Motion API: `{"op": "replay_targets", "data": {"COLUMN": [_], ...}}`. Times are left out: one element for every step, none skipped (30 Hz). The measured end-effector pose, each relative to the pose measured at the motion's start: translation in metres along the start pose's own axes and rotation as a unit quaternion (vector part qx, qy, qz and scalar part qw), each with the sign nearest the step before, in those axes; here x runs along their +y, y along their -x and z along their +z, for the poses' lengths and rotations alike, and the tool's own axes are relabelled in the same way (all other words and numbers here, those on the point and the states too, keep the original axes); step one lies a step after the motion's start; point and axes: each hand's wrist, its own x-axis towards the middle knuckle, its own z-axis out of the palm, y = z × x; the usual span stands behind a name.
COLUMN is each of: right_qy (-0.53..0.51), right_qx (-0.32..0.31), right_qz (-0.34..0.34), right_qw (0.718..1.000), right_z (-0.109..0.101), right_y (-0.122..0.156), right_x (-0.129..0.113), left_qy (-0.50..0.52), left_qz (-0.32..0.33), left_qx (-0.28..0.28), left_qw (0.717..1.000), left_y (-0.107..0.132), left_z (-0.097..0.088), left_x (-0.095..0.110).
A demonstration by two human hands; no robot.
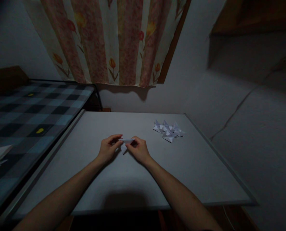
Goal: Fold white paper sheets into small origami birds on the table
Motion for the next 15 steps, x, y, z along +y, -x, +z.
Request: {"op": "replay_targets", "data": {"right_qy": [-0.008, -0.014, -0.019, -0.022, -0.028, -0.036, -0.047, -0.061, -0.076, -0.087, -0.095, -0.1, -0.103, -0.104, -0.105], "right_qx": [0.006, 0.013, 0.019, 0.026, 0.031, 0.034, 0.034, 0.033, 0.03, 0.025, 0.021, 0.017, 0.015, 0.014, 0.015], "right_qz": [0.003, 0.005, 0.006, 0.007, 0.009, 0.011, 0.014, 0.017, 0.02, 0.02, 0.02, 0.019, 0.019, 0.019, 0.019], "right_qw": [1.0, 1.0, 1.0, 0.999, 0.999, 0.999, 0.998, 0.997, 0.996, 0.996, 0.995, 0.995, 0.994, 0.994, 0.994], "right_z": [0.0, 0.001, 0.001, 0.001, 0.002, 0.002, 0.002, 0.002, 0.002, 0.002, 0.002, 0.002, 0.002, 0.002, 0.002], "right_y": [0.0, -0.001, -0.001, -0.002, -0.003, -0.003, -0.003, -0.003, -0.003, -0.003, -0.003, -0.002, -0.002, -0.002, -0.002], "right_x": [0.002, 0.004, 0.005, 0.007, 0.009, 0.011, 0.012, 0.012, 0.013, 0.013, 0.012, 0.012, 0.011, 0.01, 0.009], "left_qy": [-0.015, -0.035, -0.058, -0.083, -0.103, -0.117, -0.125, -0.129, -0.13, -0.127, -0.12, -0.111, -0.098, -0.08, -0.06], "left_qz": [0.013, 0.025, 0.037, 0.047, 0.054, 0.059, 0.061, 0.06, 0.058, 0.055, 0.051, 0.046, 0.039, 0.03, 0.022], "left_qx": [0.001, 0.0, -0.003, -0.006, -0.009, -0.014, -0.022, -0.034, -0.047, -0.059, -0.067, -0.071, -0.07, -0.065, -0.058], "left_qw": [1.0, 0.999, 0.998, 0.995, 0.993, 0.991, 0.99, 0.989, 0.989, 0.989, 0.989, 0.99, 0.992, 0.994, 0.996], "left_y": [0.0, 0.001, 0.001, 0.001, 0.001, 0.001, 0.001, 0.001, 0.001, 0.001, 0.001, 0.001, 0.0, 0.0, 0.0], "left_z": [0.0, -0.001, -0.001, -0.001, -0.002, -0.002, -0.002, -0.002, -0.002, -0.002, -0.002, -0.001, -0.001, -0.001, 0.0], "left_x": [-0.001, -0.002, -0.004, -0.005, -0.005, -0.006, -0.007, -0.007, -0.008, -0.008, -0.009, -0.009, -0.01, -0.011, -0.011]}}
